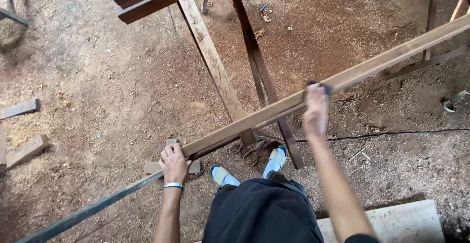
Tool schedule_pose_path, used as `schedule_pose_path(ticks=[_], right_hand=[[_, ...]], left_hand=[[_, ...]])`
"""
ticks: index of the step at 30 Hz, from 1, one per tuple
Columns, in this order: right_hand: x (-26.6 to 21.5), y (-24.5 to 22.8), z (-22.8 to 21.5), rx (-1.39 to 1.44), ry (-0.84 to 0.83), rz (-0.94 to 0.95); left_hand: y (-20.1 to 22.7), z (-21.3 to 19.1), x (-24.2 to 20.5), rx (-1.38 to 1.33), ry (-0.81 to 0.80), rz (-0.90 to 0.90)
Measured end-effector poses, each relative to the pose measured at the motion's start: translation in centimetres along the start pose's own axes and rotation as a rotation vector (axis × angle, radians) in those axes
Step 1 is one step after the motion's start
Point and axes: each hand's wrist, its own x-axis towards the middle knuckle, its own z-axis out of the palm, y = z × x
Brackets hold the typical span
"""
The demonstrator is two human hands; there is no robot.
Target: The person sands a long wooden beam by hand using a small block of sandpaper, moving it back and forth along the surface and edges.
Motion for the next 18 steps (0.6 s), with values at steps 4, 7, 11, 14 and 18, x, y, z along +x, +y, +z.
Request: schedule_pose_path(ticks=[4,7,11,14,18], right_hand=[[-6.9,-10.7,1.8,0.37,0.136,-0.401],[-5.5,-9.4,1.9,0.232,0.148,-0.502],[-1.3,-1.4,-0.6,0.306,0.104,-0.257],[-0.4,-0.5,-1.0,0.199,0.23,-0.095],[-4.4,-7.1,1.1,0.451,0.077,-0.194]], left_hand=[[0.4,-0.1,0.0,0.001,-0.061,-0.029],[0.4,-0.2,0.2,0.042,-0.063,-0.025],[0.2,0.2,-0.2,0.032,-0.007,-0.003],[0.0,0.8,-0.3,0.036,0.009,-0.005],[0.0,0.7,0.5,0.042,-0.041,-0.02]])
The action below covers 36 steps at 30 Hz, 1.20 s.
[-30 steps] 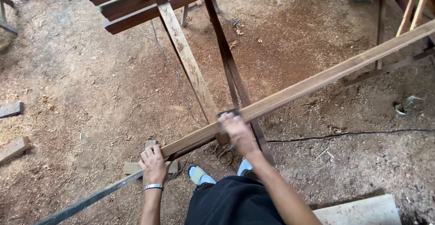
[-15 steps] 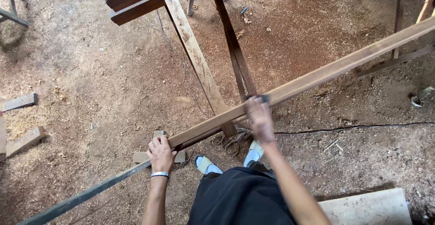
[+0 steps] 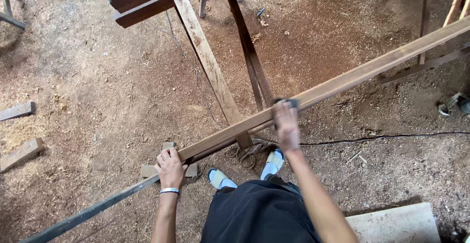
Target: The person sands a long wooden beam by hand using a small block of sandpaper, moving it back and forth along the surface and edges.
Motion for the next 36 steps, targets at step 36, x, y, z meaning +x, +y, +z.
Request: schedule_pose_path(ticks=[36], right_hand=[[4.0,3.7,-2.7,-0.154,-0.175,0.188]], left_hand=[[0.5,-0.4,-0.8,-0.086,0.134,0.041]])
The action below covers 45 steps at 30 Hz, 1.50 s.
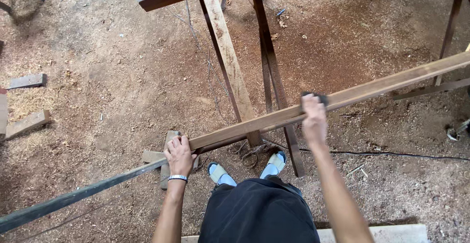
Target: The person sands a long wooden beam by hand using a small block of sandpaper, moving it back and forth along the surface and edges.
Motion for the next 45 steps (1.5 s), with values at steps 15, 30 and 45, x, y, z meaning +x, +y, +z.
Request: schedule_pose_path(ticks=[15,30,45], right_hand=[[0.0,3.8,-2.0,-0.053,0.053,-0.265],[-3.8,-8.7,1.8,0.153,-0.08,-0.379],[-6.2,-13.8,2.3,0.132,0.048,-0.647]], left_hand=[[0.2,0.1,0.3,-0.019,-0.033,-0.037],[0.5,0.4,1.3,0.038,-0.136,-0.105],[0.2,0.2,0.2,-0.052,-0.022,-0.068]])
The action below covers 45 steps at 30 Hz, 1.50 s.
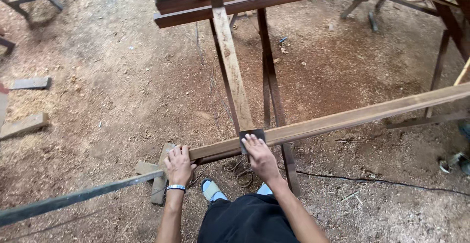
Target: The person sands a long wooden beam by hand using a small block of sandpaper, moving it back and forth along the surface and edges.
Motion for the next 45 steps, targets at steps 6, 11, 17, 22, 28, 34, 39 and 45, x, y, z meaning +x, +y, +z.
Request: schedule_pose_path(ticks=[6,11,17,22,28,34,39,45], right_hand=[[-1.2,11.0,-6.2,-0.083,0.055,0.23],[-3.6,17.6,-10.2,-0.411,0.073,0.477],[-0.2,4.0,0.2,-0.161,-0.199,0.276],[-1.0,3.9,-1.3,-0.021,-0.111,0.151],[-4.9,13.8,-8.9,-0.118,-0.194,0.391],[-4.9,12.7,-3.2,-0.373,-0.152,0.364],[-1.4,6.5,0.6,-0.24,-0.226,0.266],[-0.7,5.8,0.8,-0.092,-0.178,0.087]], left_hand=[[-0.3,0.8,0.5,0.029,-0.032,-0.006],[-0.3,0.8,0.5,0.024,-0.011,0.01],[-0.4,0.7,0.4,0.055,-0.034,0.003],[-0.1,0.3,0.2,0.055,-0.045,-0.01],[0.4,-0.1,0.5,0.075,-0.048,-0.037],[-0.1,0.7,0.1,-0.008,0.019,0.018],[0.3,0.2,-0.1,0.018,0.002,0.032],[0.6,0.1,-0.1,0.021,0.054,0.056]])
